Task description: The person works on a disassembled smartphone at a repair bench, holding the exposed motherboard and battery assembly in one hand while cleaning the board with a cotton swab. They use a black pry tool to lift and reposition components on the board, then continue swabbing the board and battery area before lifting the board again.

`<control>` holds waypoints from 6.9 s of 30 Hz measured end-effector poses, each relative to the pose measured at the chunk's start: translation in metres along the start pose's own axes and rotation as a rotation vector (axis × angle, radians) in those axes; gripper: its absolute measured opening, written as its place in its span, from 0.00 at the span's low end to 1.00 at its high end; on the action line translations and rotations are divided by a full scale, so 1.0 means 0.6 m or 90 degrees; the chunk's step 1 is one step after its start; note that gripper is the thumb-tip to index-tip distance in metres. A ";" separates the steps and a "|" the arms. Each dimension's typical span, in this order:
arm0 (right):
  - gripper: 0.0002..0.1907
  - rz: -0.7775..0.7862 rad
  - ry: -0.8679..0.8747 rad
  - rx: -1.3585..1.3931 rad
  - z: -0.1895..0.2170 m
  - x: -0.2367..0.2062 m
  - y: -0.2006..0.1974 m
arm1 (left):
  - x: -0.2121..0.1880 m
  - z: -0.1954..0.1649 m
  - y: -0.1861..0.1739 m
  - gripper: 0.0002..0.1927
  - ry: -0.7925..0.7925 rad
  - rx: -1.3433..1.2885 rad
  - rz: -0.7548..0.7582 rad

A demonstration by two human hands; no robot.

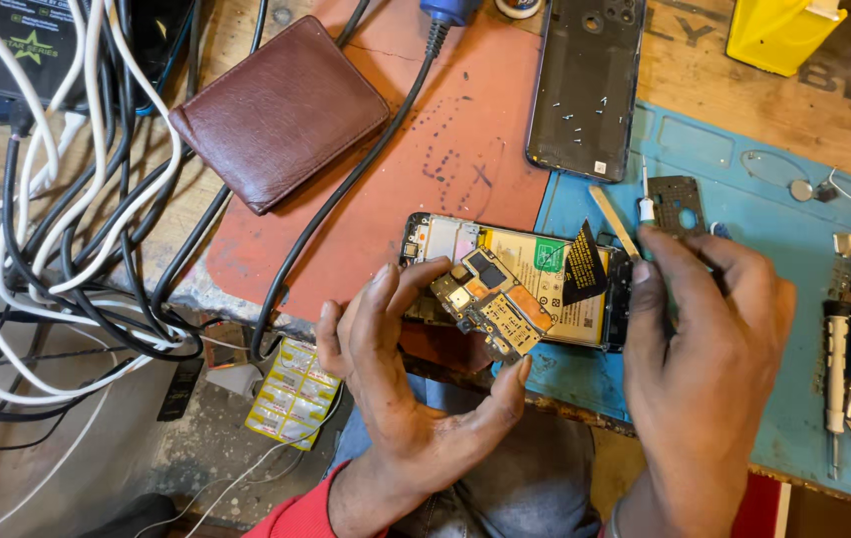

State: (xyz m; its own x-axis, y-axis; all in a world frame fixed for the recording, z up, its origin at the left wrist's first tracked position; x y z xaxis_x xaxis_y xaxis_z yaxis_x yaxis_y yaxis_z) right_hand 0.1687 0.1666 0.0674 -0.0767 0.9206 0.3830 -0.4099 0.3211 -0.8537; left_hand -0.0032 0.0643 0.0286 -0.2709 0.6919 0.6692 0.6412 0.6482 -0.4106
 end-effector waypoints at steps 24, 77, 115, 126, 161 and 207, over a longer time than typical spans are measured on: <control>0.12 0.088 0.152 0.611 0.024 -0.025 0.022 | 0.001 -0.001 -0.002 0.57 -0.036 -0.007 -0.008; 0.14 0.059 -0.053 0.405 0.063 -0.038 0.031 | -0.007 -0.002 0.001 0.28 0.040 0.084 -0.052; 0.22 0.118 -0.147 0.225 0.095 -0.061 -0.004 | -0.018 0.003 0.007 0.25 0.058 0.086 -0.041; 0.19 0.109 -0.107 0.227 0.094 -0.060 -0.006 | -0.018 0.005 0.009 0.24 0.059 0.078 -0.030; 0.16 0.088 -0.163 0.274 0.112 -0.062 -0.008 | -0.019 0.007 0.009 0.26 0.071 0.076 -0.008; 0.19 0.064 -0.153 0.147 0.114 -0.070 -0.002 | -0.016 0.004 0.009 0.25 0.092 0.058 0.007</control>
State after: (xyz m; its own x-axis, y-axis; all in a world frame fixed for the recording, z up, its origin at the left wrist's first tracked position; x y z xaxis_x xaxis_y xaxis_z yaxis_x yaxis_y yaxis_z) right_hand 0.1106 0.1123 0.0766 -0.3278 0.8573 0.3969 -0.5817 0.1479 -0.7998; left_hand 0.0013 0.0616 0.0185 -0.1532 0.6504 0.7440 0.5746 0.6711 -0.4684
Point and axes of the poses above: each hand's wrist, its own x-axis towards the middle knuckle, its own y-axis out of the palm, z = x × y, the point moved 10 cm from there along x, towards the middle knuckle, and after that the axes turned 14 degrees about y, right-handed, at the moved point
